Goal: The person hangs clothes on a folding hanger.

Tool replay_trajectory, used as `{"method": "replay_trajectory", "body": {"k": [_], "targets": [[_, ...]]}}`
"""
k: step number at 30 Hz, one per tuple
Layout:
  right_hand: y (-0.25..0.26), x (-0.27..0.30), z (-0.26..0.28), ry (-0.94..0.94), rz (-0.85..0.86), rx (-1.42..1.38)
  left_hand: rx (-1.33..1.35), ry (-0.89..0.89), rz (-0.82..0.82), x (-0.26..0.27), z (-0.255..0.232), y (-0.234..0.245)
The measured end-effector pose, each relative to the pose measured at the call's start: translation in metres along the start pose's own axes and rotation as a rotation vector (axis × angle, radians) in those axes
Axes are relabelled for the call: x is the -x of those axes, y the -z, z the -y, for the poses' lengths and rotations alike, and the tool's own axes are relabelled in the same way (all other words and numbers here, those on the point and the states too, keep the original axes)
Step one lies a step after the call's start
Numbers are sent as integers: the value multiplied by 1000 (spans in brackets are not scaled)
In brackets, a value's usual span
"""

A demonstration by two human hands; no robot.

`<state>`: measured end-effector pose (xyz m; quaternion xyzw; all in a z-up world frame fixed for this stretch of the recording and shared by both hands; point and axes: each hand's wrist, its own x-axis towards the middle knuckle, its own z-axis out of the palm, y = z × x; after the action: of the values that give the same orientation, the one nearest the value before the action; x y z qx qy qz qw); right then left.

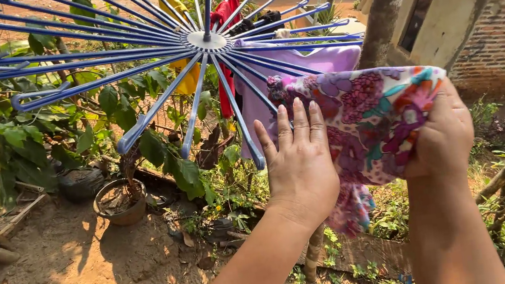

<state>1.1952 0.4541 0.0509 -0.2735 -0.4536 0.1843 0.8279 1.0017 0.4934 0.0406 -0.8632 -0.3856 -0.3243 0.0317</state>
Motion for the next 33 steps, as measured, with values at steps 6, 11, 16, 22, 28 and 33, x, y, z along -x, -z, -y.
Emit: {"method": "replay_trajectory", "body": {"k": [6,11,16,22,28,33], "targets": [[30,4,59,-51,-70,-440,7,10,52,-3,-5,-8],[36,11,94,-157,180,-205,52,-7,17,-1,-11,-12],[13,5,70,-471,35,576,73,-28,-35,4,-14,-6],[-15,3,13,-487,219,974,83,-39,-85,5,-10,-5],[-30,7,-13,-236,147,1207,42,-15,-74,5,-3,-5],[-35,15,-15,-44,184,1076,-15,13,15,1,0,-10]]}}
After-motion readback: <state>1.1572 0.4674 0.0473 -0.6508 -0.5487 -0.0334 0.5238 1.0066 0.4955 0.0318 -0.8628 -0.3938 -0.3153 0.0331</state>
